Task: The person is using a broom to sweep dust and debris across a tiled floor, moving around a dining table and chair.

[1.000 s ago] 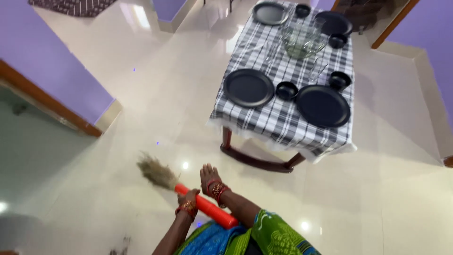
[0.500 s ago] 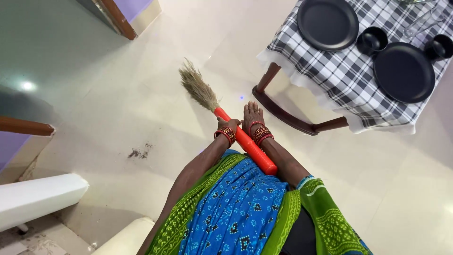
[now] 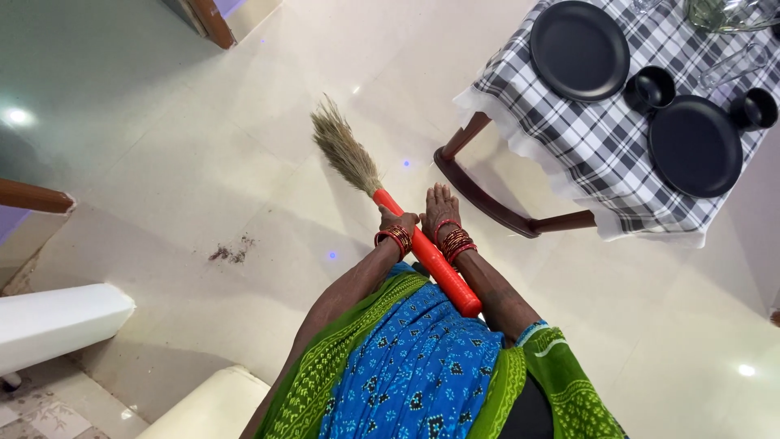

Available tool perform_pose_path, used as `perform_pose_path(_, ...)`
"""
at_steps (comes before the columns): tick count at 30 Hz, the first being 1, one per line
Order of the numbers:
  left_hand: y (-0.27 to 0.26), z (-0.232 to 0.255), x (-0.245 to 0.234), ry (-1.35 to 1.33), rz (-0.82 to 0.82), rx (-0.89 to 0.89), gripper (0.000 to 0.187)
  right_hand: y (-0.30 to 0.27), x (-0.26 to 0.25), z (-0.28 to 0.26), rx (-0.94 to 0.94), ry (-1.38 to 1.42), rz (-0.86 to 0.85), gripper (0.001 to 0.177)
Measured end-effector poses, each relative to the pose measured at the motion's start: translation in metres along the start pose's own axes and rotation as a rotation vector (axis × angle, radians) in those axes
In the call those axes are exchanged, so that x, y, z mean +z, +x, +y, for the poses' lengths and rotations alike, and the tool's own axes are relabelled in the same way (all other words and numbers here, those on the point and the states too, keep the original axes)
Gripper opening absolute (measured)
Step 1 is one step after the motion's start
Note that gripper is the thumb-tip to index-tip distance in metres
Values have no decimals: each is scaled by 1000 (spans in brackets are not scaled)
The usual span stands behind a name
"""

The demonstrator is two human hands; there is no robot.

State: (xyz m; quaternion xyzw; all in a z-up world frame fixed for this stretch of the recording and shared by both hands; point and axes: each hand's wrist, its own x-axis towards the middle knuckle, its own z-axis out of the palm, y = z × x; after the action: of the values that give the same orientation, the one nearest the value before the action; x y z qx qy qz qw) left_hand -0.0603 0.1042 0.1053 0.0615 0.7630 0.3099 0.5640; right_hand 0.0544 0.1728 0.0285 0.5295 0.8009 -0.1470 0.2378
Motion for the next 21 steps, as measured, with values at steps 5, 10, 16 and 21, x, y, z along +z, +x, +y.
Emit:
perform_pose_path(5,-8,-1,-7,-36,-21,-41,106,1,11,0,-1,15,-19,78)
perform_pose_path(10,-16,-1,-13,-31,-43,-89,107,20,45,7,-55,65,74,70)
perform_pose_path(16,34,-44,4,92,-24,0,112,-5,57,5,109,1099,-192,73)
perform_pose_path(21,74,-90,17,8,-75,15,109,-44,46,-18,282,1435,-386,81)
